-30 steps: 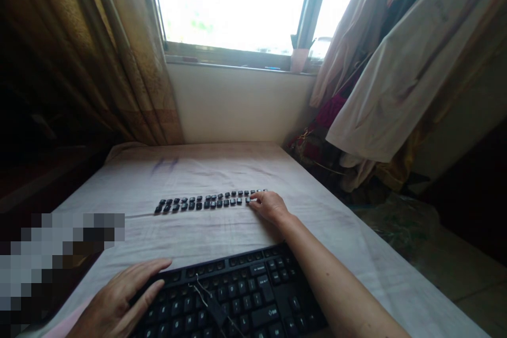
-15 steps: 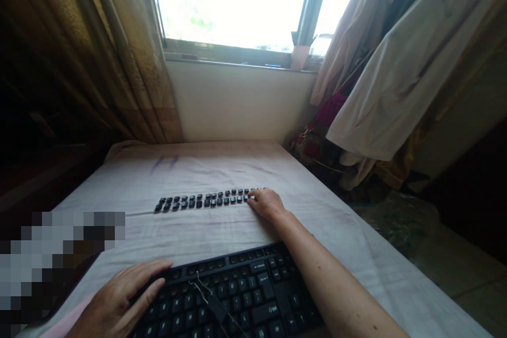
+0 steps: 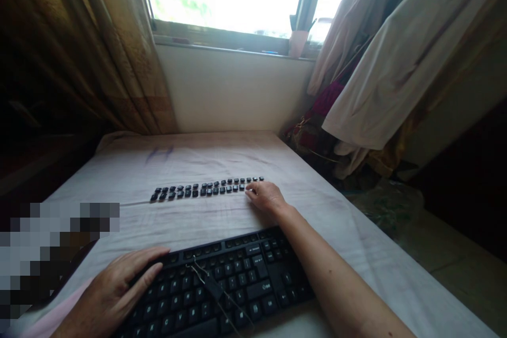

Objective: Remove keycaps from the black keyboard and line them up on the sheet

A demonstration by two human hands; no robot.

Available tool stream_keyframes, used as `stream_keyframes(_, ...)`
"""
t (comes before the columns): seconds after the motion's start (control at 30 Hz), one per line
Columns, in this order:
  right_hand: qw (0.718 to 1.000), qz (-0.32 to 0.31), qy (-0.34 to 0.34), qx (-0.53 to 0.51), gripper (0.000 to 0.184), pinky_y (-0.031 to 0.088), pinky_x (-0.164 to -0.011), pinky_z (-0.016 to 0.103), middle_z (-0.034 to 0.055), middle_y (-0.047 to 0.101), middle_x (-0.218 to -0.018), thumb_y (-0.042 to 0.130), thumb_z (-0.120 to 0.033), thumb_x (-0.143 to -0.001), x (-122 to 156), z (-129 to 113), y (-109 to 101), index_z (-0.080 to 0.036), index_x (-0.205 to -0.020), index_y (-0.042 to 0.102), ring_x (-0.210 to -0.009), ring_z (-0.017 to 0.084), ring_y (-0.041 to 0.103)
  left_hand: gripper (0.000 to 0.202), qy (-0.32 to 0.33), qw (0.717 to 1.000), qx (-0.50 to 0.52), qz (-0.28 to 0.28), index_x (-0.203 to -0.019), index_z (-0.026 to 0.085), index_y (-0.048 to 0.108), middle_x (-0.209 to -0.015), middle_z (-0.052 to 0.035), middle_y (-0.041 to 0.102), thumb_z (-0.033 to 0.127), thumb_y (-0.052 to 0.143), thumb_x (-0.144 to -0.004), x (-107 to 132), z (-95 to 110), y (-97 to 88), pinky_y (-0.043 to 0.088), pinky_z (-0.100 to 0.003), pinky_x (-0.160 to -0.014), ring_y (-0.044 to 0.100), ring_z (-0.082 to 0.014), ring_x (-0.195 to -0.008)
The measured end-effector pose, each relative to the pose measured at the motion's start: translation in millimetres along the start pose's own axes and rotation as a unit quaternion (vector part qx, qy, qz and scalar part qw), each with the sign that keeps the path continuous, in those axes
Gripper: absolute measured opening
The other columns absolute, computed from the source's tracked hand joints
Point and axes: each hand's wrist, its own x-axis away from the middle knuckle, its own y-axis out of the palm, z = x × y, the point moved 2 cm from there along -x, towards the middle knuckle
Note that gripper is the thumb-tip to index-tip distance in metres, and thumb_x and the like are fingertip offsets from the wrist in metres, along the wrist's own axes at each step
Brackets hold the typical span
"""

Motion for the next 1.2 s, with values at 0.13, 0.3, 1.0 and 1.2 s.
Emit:
stream_keyframes(0.13, 0.998, -0.008, -0.041, -0.052, 0.023, 0.049, -0.082, 0.026, 0.0034, 0.074, -0.1, 0.053, -0.029, -0.089, 29.7, -9.9, -4.7, -0.023, -0.099, 0.073, -0.092, 0.018, 0.067, 0.028, -0.008, 1.0, 0.002, -0.009, -0.106, 0.032, 0.067, -0.102, 0.0022, 0.075, 0.044, 0.05, -0.089, -2.5, 1.3, -0.9, 0.059, -0.033, -0.079, 0.071, -0.0199, -0.091)
stream_keyframes(0.3, 0.976, -0.049, -0.168, -0.126, 0.02, 0.05, -0.079, 0.028, 0.0046, 0.074, -0.094, 0.056, -0.022, -0.086, 75.2, -39.8, -10.5, -0.022, -0.095, 0.074, -0.084, 0.018, 0.068, 0.031, -0.022, 0.999, 0.008, -0.026, -0.105, 0.029, 0.069, -0.102, 0.0002, 0.075, 0.046, 0.048, -0.089, -4.3, 3.3, -1.3, 0.058, -0.034, -0.081, 0.071, -0.0212, -0.092)
stream_keyframes(1.0, 0.925, -0.086, -0.37, 0.027, 0.019, 0.043, -0.067, 0.027, 0.0032, 0.064, -0.1, 0.054, -0.02, -0.09, 120.4, -102.6, -2.0, -0.024, -0.106, 0.064, -0.087, 0.019, 0.056, 0.036, -0.026, 0.999, 0.017, -0.032, -0.104, 0.032, 0.069, -0.102, 0.0016, 0.075, 0.055, 0.047, -0.086, -5.1, 2.6, -1.1, 0.058, -0.032, -0.079, 0.071, -0.0215, -0.091)
stream_keyframes(1.2, 0.924, -0.045, -0.373, 0.069, 0.008, 0.042, -0.061, 0.027, 0.003, 0.061, -0.088, 0.052, -0.02, -0.092, 118.4, -102.9, 2.8, -0.018, -0.092, 0.06, -0.077, 0.017, 0.054, 0.036, -0.021, 0.999, 0.013, -0.028, -0.104, 0.033, 0.07, -0.101, 0.002, 0.076, 0.054, 0.047, -0.086, -4.8, 1.2, -2.1, 0.058, -0.03, -0.078, 0.072, -0.0211, -0.089)
